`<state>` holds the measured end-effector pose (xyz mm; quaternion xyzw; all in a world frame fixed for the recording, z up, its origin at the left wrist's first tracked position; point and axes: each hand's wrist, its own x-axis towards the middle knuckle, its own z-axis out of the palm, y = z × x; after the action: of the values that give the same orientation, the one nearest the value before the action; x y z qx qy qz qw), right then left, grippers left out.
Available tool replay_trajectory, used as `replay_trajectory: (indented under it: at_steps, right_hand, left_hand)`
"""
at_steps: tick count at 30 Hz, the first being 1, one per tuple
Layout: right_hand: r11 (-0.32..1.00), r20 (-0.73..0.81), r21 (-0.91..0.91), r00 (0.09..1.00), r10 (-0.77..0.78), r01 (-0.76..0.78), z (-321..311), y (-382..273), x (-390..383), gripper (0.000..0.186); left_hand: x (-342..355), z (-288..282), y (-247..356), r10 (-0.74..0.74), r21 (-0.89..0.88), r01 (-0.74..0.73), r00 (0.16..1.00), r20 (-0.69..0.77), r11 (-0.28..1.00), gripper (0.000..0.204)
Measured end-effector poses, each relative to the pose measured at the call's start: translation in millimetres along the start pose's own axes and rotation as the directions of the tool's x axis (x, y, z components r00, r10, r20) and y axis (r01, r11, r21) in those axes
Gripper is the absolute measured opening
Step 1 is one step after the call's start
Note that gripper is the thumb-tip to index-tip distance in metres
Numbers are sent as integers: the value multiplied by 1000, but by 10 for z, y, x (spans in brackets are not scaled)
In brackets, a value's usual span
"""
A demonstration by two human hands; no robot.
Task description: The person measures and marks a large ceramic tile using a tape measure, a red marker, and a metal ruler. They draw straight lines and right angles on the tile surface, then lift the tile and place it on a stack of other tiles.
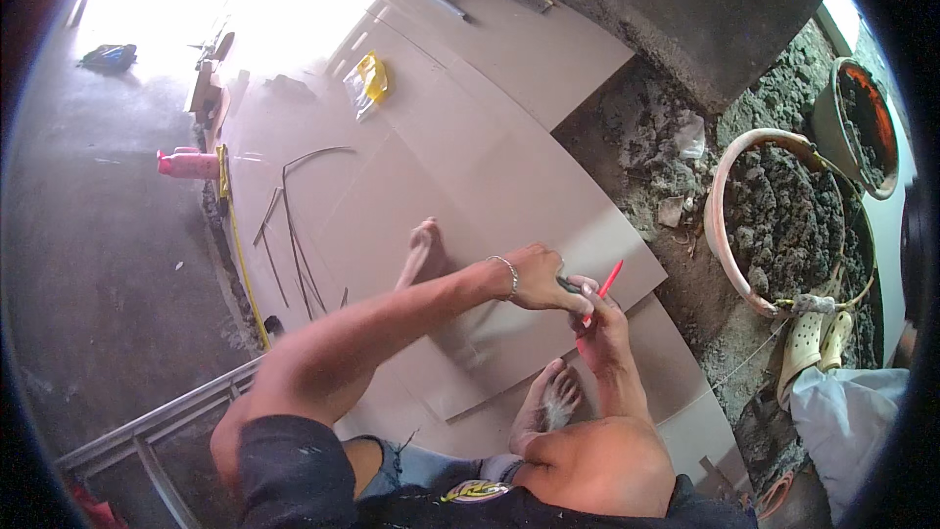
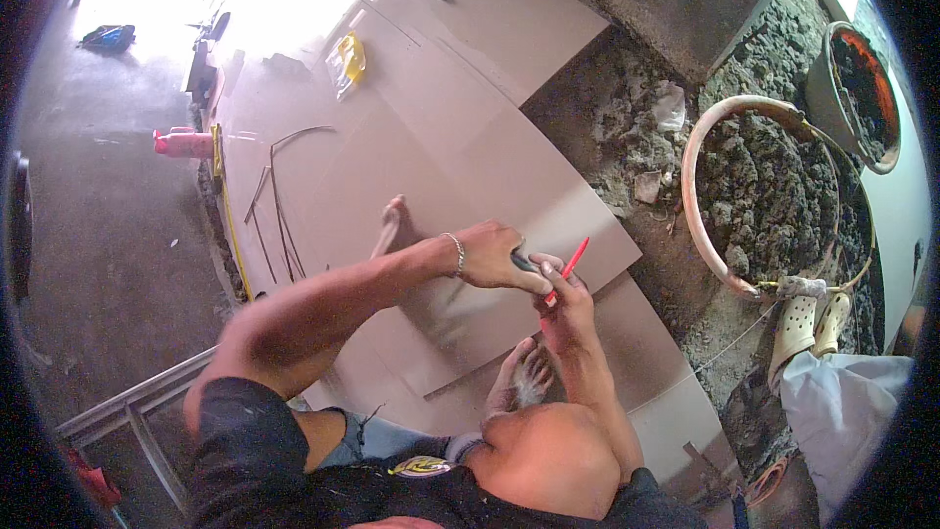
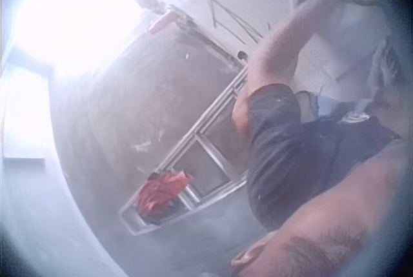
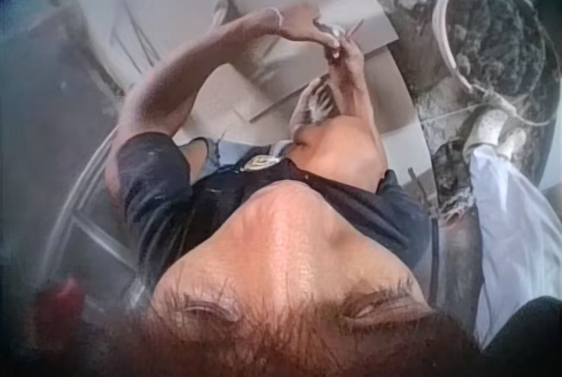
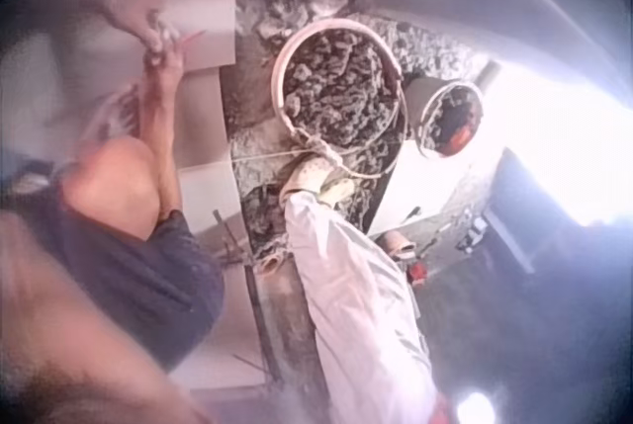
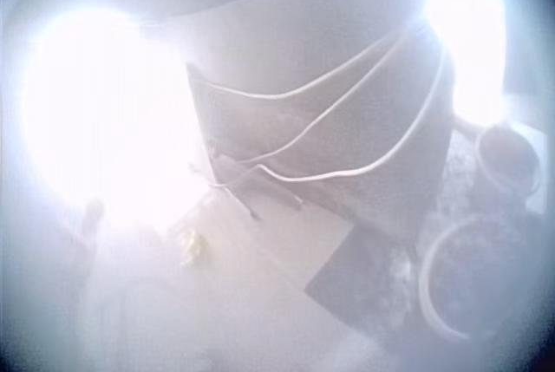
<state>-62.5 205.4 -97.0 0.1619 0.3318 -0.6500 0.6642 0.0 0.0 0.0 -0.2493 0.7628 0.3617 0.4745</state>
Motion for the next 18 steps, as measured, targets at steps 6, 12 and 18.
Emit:
replay_trajectory:
  at_steps: [6, 12, 18]
  right_hand:
    - [992, 197, -127, 980, 9, 17, 411, -33, 0, 32]
    - [983, 158, -181, 987, -13, 42, 526, -20, -22, 25]
    - [977, -26, -134, 985, -171, 166, 193, -183, -180, 11]
  left_hand:
    - [-377, -15, -315, 146, -30, -145, 989, 34, 989, 85]
    - [-549, -188, -233, 352, 106, -347, 935, -39, 932, 60]
    - [91, -365, 73, 441, 136, -452, 892, 104, 882, 51]
